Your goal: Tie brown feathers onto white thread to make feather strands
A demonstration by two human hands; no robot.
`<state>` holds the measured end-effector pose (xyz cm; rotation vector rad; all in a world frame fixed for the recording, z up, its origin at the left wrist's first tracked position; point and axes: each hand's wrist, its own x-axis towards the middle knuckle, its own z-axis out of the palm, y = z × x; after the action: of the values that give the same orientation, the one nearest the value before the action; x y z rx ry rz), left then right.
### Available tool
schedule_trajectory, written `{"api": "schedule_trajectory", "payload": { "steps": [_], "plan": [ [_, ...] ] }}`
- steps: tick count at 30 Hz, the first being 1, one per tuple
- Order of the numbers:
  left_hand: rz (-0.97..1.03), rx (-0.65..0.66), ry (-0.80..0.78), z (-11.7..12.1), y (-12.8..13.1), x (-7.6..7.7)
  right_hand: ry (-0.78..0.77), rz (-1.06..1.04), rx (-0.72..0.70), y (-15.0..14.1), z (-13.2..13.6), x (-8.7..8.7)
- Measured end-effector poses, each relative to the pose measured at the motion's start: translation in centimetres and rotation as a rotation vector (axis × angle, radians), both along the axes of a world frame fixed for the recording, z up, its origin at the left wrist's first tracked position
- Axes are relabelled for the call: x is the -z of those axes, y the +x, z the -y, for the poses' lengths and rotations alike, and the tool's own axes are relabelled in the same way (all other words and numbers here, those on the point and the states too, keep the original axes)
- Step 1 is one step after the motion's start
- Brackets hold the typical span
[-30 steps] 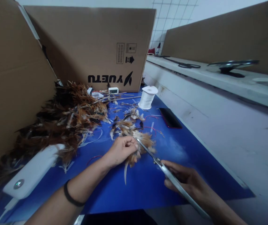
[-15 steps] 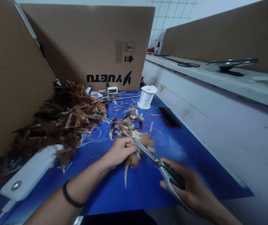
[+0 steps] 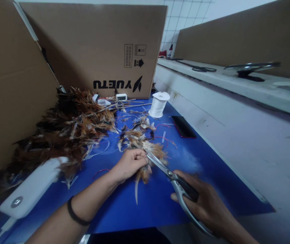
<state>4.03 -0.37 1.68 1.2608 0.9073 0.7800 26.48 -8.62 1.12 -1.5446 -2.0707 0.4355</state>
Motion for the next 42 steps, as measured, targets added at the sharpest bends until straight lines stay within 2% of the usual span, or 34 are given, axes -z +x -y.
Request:
{"api": "schedule_trajectory", "payload": {
  "steps": [17,24,32,35,39,42],
  "plan": [
    [0.013,-0.010,-0.031,0.1,0.2,-0.1,0.141,0.120,0.007,0.1,0.0,1.0],
    [0.002,0.002,-0.051,0.2,0.2,-0.3,0.105,0.077,0.003,0.0,0.0,0.9],
    [0.027,-0.008,-0.089,0.0,0.1,-0.4,-0.075,-0.011,0.059,0.6,-0.3,0.3],
    [0.055,-0.002,-0.112,0.0,0.1,-0.6,-0.108,0.033,0.163,2.2,-1.2,0.2],
    [0.178,0.051,-0.177,-0.1,-0.1,-0.3,-0.153,0.199,0.358,4.5,-2.6,0.0],
    [0.198,0.015,-0.153,-0.2,-0.2,0.2,-0.222,0.297,0.459,5.6,-3.3,-0.2]
  ]
}}
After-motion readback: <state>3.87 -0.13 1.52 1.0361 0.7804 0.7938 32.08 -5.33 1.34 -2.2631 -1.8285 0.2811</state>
